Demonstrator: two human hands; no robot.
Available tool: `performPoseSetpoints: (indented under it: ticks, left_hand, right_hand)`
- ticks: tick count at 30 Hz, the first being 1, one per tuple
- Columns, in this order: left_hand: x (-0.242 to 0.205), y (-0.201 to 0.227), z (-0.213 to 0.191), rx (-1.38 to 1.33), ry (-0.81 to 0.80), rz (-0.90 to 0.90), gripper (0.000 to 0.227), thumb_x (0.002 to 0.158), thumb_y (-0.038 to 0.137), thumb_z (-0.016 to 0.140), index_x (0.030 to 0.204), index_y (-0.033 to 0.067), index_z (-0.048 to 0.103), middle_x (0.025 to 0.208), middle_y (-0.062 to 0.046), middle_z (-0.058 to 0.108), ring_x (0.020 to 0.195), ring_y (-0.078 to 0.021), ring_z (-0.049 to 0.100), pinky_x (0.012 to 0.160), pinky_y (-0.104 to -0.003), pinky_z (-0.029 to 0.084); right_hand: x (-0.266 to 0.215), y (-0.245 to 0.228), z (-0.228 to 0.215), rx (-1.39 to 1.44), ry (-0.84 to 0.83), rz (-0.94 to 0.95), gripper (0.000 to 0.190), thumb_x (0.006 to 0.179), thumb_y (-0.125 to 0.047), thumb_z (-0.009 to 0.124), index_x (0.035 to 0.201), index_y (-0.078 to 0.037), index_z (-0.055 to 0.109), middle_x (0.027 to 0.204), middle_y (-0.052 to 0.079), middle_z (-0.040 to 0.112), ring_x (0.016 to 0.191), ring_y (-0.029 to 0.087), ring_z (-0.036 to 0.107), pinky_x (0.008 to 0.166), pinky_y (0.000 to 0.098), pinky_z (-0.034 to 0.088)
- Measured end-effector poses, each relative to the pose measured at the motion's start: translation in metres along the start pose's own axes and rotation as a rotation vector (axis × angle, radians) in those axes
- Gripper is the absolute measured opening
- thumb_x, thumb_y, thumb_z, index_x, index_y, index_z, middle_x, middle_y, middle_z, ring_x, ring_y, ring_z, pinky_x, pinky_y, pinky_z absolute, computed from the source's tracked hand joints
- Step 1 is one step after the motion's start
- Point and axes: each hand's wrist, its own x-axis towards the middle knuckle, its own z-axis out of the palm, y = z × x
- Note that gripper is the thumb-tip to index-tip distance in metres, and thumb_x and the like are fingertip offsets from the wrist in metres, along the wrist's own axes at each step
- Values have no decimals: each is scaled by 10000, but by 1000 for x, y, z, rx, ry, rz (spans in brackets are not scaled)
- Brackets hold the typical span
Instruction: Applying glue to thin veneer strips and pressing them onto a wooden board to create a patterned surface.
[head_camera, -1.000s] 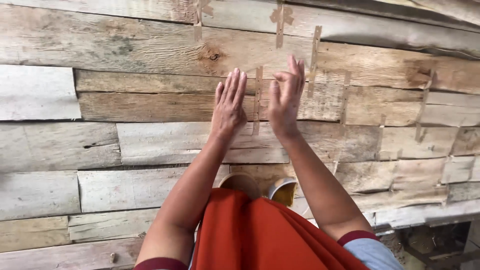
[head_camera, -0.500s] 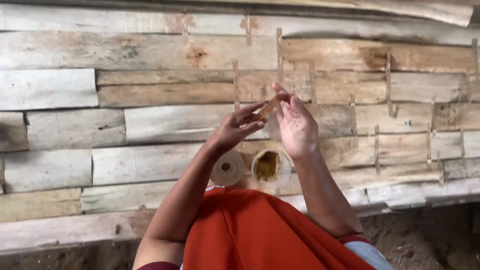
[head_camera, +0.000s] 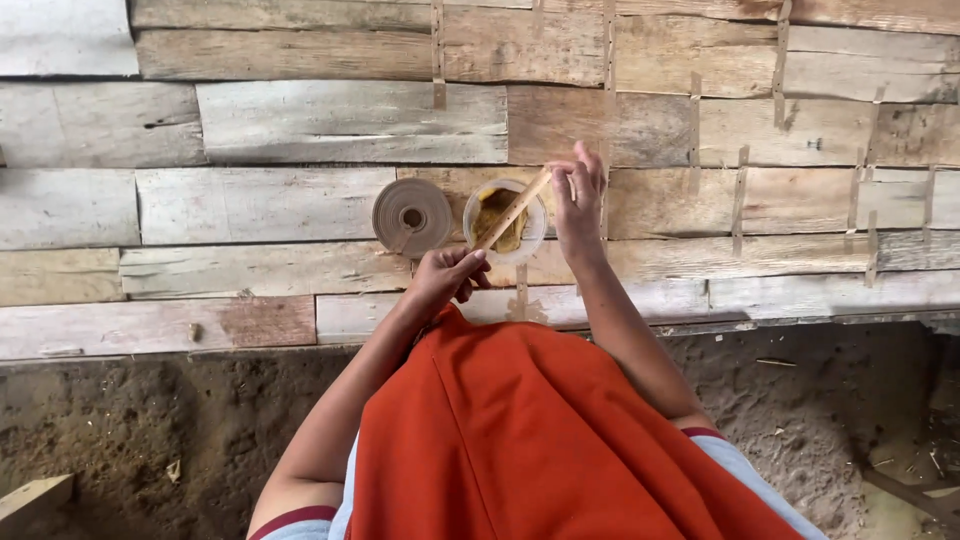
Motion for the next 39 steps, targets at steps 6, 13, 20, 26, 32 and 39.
performPoseSetpoints:
  ticks: [6,13,20,26,32,39]
  left_hand:
    - [-1,2,16,-44,94,1,287,941,278,670,868,8,735,638,-151,710,396,-128,551,373,-231,407]
    - [-1,0,20,-36,179,-11,280,903,246,662,807,-8,729,608,-175,692,361,-128,501,362,-220,379]
    - [20,-10,25,79,246,-71,279,858,266,656,748,32,759,512,-136,636,327,-129,460,351,-230,340]
    - [22,-11,30,193,306,-10,302,854,308,632,661,99,737,440,-70,583,366,-131,480,419,-221,366]
    - [-57,81,51,185,276,210,313,888,254,600,622,116,692,424,-56,546,432,-127,448,487,-227,376]
    - [-80,123,29,29,95,398,298,838,187,646,560,86,615,378,-65,442,409,-103,305,438,-223,263]
  right_hand:
    - [-3,-3,-4,-606,-2,-1,145,1125,-360,512,1148,-242,592,1711,62,78,1554,436,47,1149,807,156]
    - [0,28,-17,-728,232,-412,427,1055,-258,589,1470,-181,531,1654,189,236,1524,451,167,1159,695,173]
    - [-68,27,23,-661,-385,-850,909,646,-182,567,1546,-144,445,1612,86,433,1499,252,381,1223,606,196]
    - [-62,45,31,-821,-495,-760,885,696,-112,602,1562,-166,428,1616,60,435,1503,228,373,1226,638,184]
    - [-63,22,29,-962,-669,-633,849,800,-191,607,1603,-171,333,1679,45,307,1551,227,253,1248,636,114]
    - [-45,-23,-21,-207,-784,-111,674,792,90,515,1421,-142,584,1437,155,596,1331,391,562,1077,518,469]
